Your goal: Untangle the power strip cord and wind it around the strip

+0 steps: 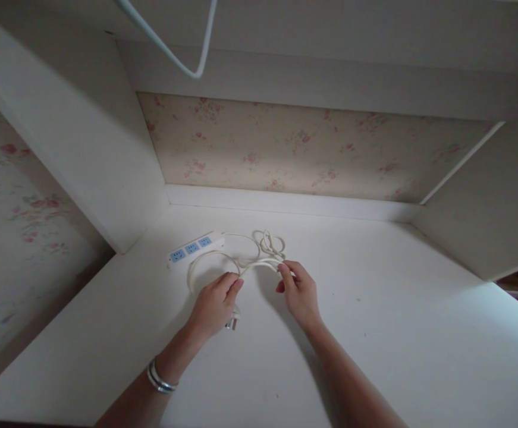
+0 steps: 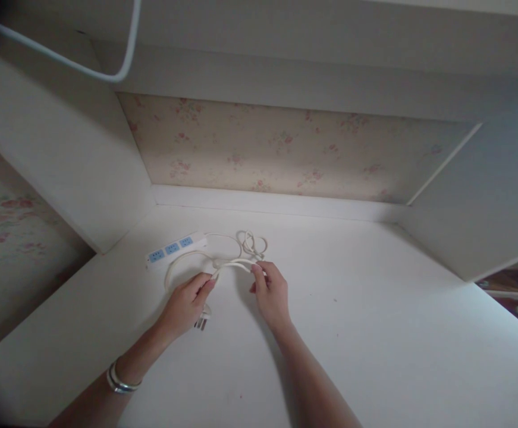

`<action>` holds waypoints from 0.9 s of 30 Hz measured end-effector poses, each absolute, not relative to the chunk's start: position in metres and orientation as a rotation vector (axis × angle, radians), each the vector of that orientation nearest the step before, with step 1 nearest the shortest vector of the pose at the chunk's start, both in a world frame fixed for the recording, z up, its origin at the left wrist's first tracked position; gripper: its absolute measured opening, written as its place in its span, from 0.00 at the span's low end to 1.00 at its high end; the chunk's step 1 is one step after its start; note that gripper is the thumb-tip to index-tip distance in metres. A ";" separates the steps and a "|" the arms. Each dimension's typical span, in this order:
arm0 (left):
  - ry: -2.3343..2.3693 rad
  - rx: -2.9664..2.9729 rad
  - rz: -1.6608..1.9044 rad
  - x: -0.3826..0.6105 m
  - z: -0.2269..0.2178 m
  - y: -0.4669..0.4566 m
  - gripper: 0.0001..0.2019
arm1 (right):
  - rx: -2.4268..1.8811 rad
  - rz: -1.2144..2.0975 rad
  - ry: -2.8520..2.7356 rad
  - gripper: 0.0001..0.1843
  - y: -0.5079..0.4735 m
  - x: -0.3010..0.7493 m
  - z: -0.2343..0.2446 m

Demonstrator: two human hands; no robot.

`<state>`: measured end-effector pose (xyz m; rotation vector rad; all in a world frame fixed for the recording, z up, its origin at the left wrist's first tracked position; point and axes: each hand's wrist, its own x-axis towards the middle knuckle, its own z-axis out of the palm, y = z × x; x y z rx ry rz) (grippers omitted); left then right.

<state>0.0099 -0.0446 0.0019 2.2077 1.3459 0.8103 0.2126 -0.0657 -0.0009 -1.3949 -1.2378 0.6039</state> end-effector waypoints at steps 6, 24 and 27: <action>1.281 2.278 0.769 0.011 0.007 -0.048 0.16 | -1.409 0.693 -1.086 0.17 -0.061 0.212 -0.005; 1.285 2.398 0.773 0.008 -0.002 -0.046 0.13 | -1.320 0.575 -0.689 0.12 -0.036 0.259 -0.033; 1.256 2.389 0.919 0.006 -0.002 -0.044 0.08 | -1.354 0.601 -0.809 0.15 -0.041 0.252 -0.025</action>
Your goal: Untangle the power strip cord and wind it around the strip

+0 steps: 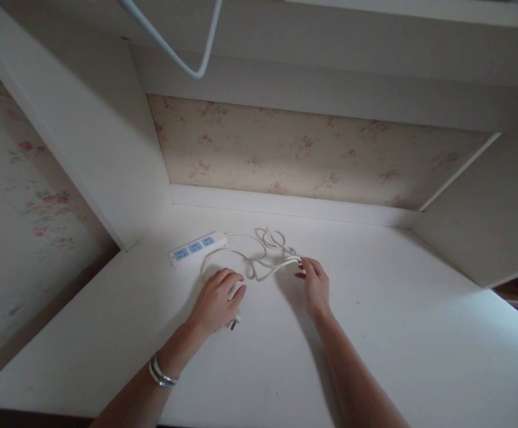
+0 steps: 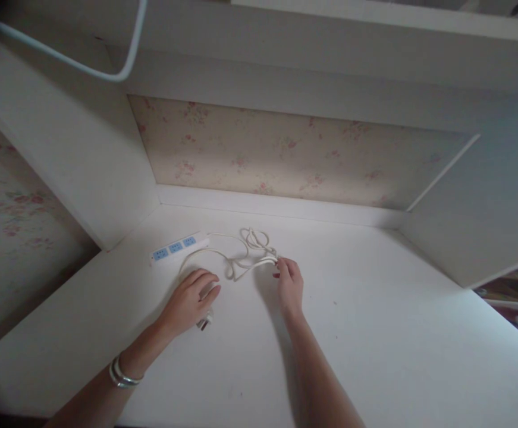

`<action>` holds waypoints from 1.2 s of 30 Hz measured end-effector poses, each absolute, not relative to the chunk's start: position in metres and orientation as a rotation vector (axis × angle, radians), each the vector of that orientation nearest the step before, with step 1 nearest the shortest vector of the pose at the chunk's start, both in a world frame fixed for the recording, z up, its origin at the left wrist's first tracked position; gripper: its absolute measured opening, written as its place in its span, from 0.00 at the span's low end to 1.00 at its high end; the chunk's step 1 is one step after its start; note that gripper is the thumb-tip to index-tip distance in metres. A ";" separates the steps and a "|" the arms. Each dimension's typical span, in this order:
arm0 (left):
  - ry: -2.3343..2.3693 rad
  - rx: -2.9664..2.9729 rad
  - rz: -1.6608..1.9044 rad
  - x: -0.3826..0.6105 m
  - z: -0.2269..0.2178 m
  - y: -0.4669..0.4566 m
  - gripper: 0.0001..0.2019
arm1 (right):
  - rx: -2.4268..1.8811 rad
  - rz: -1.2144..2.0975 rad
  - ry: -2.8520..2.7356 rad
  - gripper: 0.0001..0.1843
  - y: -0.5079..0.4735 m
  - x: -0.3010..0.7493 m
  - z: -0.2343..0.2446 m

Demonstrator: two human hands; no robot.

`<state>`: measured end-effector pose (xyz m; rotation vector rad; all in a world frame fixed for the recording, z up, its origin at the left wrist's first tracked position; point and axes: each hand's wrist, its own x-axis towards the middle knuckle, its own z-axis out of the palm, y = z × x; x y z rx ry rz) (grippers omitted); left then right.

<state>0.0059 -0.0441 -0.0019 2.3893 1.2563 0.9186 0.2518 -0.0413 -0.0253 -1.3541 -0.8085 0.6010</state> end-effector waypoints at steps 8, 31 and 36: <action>1.229 2.278 1.028 0.007 -0.002 -0.041 0.15 | -1.342 0.550 -1.523 0.16 -0.064 0.216 -0.005; 1.177 1.193 1.073 0.002 -0.001 -0.029 0.10 | -1.155 0.967 -0.956 0.14 -0.077 0.211 0.012; 1.314 1.304 1.076 0.002 0.000 -0.029 0.11 | -1.058 0.895 -0.631 0.05 -0.064 0.240 0.012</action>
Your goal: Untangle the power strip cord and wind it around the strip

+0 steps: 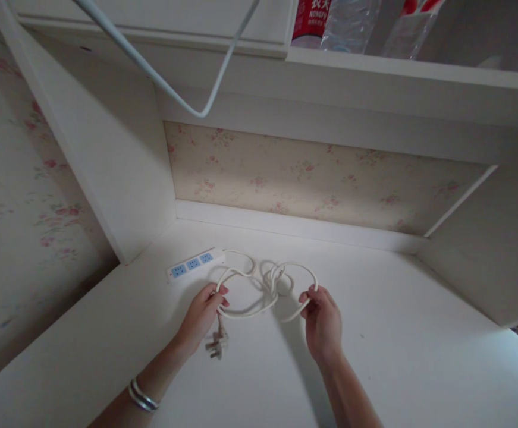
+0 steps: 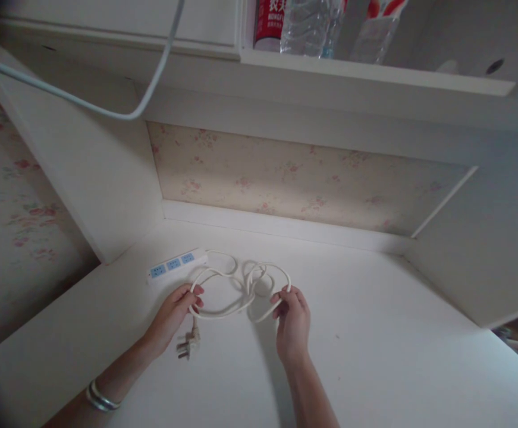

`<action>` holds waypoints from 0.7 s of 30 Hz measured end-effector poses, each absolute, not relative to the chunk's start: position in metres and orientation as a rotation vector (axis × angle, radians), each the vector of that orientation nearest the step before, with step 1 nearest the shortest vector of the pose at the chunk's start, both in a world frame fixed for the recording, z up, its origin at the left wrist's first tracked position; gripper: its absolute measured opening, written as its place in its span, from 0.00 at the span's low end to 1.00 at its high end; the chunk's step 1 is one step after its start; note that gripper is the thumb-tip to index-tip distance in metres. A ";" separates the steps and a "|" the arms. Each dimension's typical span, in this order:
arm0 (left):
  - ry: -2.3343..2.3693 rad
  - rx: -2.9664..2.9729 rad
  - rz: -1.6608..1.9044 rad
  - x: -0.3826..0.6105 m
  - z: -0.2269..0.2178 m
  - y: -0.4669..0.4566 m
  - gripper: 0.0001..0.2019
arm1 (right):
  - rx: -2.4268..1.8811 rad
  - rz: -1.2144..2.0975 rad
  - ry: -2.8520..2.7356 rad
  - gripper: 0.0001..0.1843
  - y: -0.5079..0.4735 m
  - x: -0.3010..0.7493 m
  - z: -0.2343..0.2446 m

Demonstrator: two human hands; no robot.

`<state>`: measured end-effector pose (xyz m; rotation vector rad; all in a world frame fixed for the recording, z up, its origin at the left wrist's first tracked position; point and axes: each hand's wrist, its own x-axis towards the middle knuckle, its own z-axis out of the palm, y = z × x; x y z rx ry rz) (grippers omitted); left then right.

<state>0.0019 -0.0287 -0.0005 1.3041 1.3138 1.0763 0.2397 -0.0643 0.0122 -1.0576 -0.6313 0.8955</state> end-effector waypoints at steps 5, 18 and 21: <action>1.431 1.335 1.137 -0.001 -0.002 -0.025 0.11 | -0.921 1.001 -0.522 0.04 -0.062 0.248 0.014; 1.412 1.197 1.161 -0.002 -0.010 -0.021 0.11 | -0.846 1.972 -1.275 0.26 -0.089 0.246 0.009; 1.159 0.837 1.178 0.001 -0.008 -0.023 0.08 | -1.016 1.705 -1.122 0.22 -0.079 0.231 0.006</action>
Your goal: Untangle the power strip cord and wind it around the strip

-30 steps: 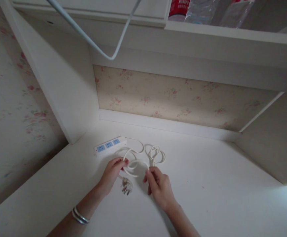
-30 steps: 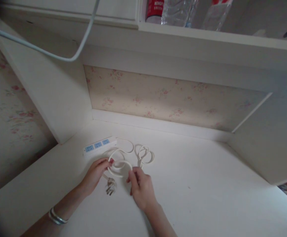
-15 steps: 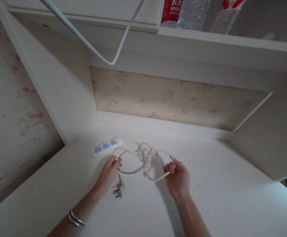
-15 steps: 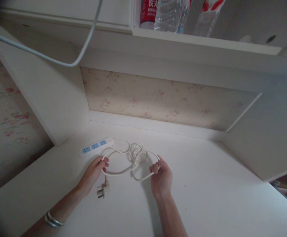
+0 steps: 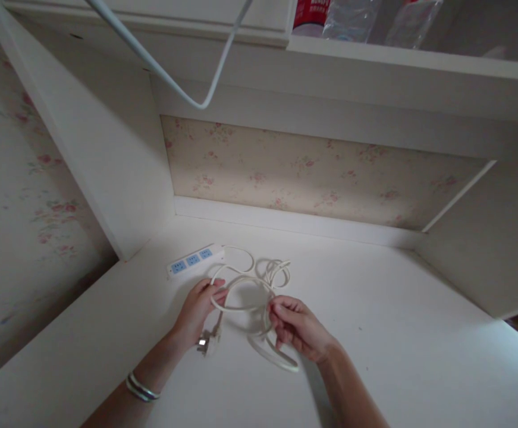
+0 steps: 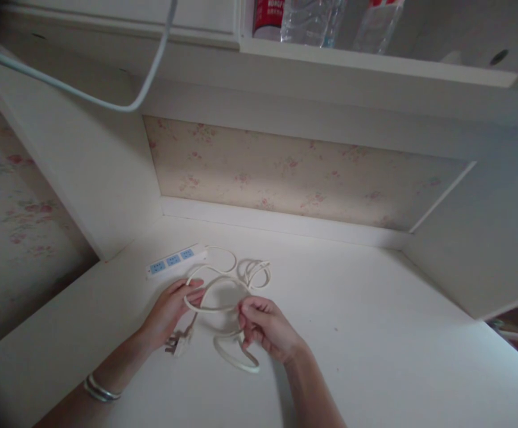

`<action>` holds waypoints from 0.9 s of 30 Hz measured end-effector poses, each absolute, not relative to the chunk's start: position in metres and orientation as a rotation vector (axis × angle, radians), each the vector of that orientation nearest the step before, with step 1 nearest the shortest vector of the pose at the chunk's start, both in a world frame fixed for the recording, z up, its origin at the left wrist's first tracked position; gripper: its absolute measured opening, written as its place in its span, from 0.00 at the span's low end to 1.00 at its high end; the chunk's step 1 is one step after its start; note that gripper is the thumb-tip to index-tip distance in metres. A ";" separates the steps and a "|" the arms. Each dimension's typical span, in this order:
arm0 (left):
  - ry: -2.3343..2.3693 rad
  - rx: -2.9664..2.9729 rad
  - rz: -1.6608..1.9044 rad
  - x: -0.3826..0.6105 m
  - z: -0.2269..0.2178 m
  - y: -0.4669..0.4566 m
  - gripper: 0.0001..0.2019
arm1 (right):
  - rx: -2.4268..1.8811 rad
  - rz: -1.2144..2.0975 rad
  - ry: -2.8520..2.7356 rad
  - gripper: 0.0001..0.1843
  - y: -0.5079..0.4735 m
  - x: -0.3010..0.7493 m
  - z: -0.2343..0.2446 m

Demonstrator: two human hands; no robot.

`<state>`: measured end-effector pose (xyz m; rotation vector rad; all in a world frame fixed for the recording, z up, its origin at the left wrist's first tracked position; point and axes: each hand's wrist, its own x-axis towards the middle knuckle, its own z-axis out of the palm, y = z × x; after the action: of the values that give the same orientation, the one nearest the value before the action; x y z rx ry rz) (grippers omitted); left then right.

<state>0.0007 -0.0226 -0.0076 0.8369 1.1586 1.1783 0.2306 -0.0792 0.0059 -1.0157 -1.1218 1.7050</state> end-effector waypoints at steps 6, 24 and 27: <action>0.915 0.643 1.161 0.002 -0.001 -0.026 0.05 | -1.524 0.559 -1.275 0.29 -0.056 0.224 -0.016; 1.044 0.739 1.252 0.002 -0.006 -0.024 0.08 | -1.211 0.799 -0.628 0.20 -0.057 0.237 0.006; 1.070 0.737 1.203 0.000 -0.007 -0.023 0.08 | -1.124 0.772 -0.468 0.20 -0.057 0.245 0.013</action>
<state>-0.0001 -0.0226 -0.0071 0.7374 1.0704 1.2027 0.2451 -0.0571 0.0128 -1.1242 -0.4680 0.7724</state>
